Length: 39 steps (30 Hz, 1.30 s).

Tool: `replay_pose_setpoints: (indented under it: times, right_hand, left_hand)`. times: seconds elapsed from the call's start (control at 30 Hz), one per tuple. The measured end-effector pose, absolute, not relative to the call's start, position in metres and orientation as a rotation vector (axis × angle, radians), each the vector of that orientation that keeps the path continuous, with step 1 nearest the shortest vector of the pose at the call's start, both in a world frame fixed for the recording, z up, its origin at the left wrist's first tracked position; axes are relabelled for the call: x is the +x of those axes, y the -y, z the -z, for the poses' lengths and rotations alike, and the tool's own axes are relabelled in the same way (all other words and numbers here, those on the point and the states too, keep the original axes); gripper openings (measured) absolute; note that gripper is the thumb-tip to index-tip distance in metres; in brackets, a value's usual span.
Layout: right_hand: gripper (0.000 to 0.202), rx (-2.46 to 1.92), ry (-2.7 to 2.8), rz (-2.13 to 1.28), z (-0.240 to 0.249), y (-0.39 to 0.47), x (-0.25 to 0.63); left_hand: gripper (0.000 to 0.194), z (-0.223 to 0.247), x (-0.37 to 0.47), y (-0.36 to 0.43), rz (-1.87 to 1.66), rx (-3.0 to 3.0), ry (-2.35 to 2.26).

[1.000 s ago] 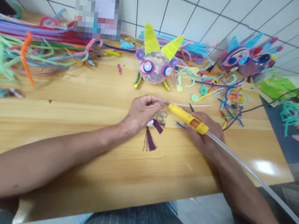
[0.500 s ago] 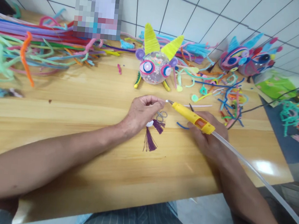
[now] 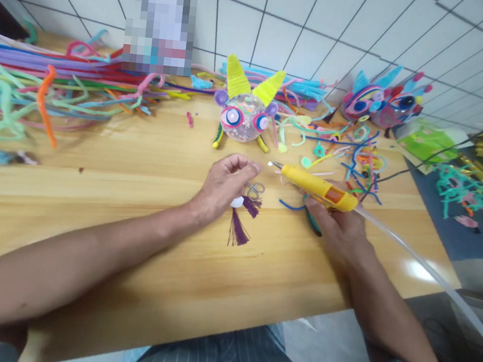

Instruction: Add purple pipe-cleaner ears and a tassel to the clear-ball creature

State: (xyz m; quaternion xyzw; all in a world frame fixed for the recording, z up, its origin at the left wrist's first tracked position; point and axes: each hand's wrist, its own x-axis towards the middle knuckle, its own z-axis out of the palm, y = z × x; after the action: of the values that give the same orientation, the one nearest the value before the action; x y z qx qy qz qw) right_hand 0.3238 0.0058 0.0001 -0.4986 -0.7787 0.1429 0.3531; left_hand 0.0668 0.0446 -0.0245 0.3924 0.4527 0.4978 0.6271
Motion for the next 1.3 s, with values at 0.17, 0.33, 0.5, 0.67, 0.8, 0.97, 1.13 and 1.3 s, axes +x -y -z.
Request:
replay_pose_setpoints:
  times: [0.17, 0.33, 0.5, 0.67, 0.8, 0.97, 1.13, 1.3]
  right_hand:
    - [0.014, -1.286, 2.046, -0.404, 0.003, -0.003, 0.325]
    - [0.014, -1.277, 2.080, -0.405, 0.008, -0.003, 0.326]
    - [0.015, -1.265, 2.100, -0.408, 0.006, -0.004, 0.326]
    - [0.015, -1.296, 2.074, -0.425, 0.007, -0.003, 0.326]
    - [0.014, -1.312, 1.978, -0.490, 0.008, -0.005, 0.324]
    - [0.017, -1.358, 1.666, -0.512, -0.021, -0.016, 0.347]
    - [0.019, -1.601, 1.327, -0.338, -0.046, -0.030, 0.447]
    - [0.019, -2.104, 0.979, -0.219, -0.021, -0.029, 0.545]
  left_hand:
    - [0.017, 0.027, 0.068, -0.045, -1.128, 0.900, -0.942]
    - [0.015, 0.029, 0.068, -0.044, -1.124, 0.918, -0.915]
    - [0.012, 0.029, 0.067, -0.044, -1.108, 0.932, -0.940]
    - [0.010, 0.025, 0.068, -0.043, -1.108, 0.935, -0.980]
    - [0.012, 0.023, 0.068, -0.044, -1.118, 0.926, -1.034]
    - [0.015, 0.019, 0.066, -0.046, -1.113, 0.933, -1.138]
    - [0.018, 0.015, 0.065, -0.044, -1.074, 0.954, -1.300]
    - [0.019, 0.017, 0.067, -0.043, -1.064, 0.987, -1.291]
